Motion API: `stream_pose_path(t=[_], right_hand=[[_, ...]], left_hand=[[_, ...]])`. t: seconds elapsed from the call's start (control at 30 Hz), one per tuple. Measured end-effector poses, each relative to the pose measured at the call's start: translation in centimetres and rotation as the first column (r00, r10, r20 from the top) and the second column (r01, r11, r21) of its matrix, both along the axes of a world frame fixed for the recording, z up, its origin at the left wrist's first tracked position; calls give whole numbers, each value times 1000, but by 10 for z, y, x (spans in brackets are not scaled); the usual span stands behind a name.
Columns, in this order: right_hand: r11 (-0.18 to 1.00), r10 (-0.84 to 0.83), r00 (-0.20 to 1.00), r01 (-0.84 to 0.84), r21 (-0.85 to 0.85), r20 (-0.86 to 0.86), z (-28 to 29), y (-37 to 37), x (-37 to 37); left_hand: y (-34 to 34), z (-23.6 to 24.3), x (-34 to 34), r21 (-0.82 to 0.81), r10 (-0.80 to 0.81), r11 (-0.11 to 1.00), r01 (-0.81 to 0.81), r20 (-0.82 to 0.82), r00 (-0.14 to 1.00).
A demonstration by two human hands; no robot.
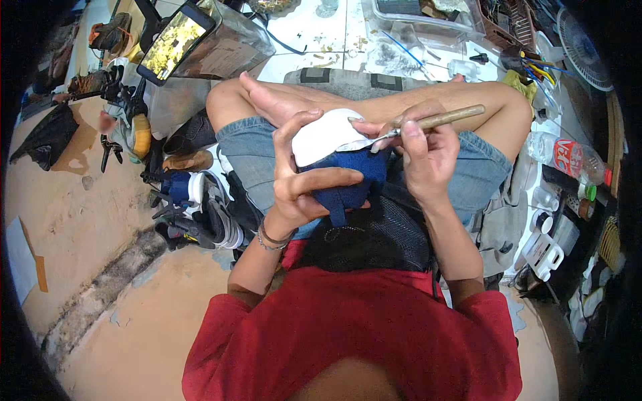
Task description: Applying adhesive and scraping the sole of a sneaker for repair.
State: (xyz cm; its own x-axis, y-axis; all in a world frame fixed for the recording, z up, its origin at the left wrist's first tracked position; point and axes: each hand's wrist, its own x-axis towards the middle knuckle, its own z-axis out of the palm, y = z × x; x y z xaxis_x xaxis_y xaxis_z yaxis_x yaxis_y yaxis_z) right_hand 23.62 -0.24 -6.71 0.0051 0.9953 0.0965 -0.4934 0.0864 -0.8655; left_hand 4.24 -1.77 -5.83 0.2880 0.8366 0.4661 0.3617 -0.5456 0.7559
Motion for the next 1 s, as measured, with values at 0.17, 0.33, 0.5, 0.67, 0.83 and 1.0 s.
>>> stream_pose_path(t=[0.17, 0.33, 0.5, 0.67, 0.83, 1.0], right_hand=[[996, 90, 996, -90, 0, 9, 10, 5, 0], [989, 144, 988, -143, -22, 55, 12, 5, 5], [988, 144, 988, -141, -54, 48, 21, 0, 5], [980, 166, 977, -149, -128, 134, 25, 1, 6], [1000, 7, 984, -5, -9, 180, 19, 5, -3], [979, -150, 944, 99, 180, 295, 17, 1, -20]], left_hand=[[3, 4, 1, 2, 12, 1000, -12, -18, 1000], [1, 7, 3, -20, 12, 1000, -13, -47, 999], [-2, 8, 5, -2, 14, 1000, -14, -79, 997], [-5, 2, 5, 1, 25, 1000, -25, -76, 997], [7, 4, 4, -36, 28, 999, -30, -61, 998], [7, 20, -10, -55, 57, 997, -59, -39, 998]])
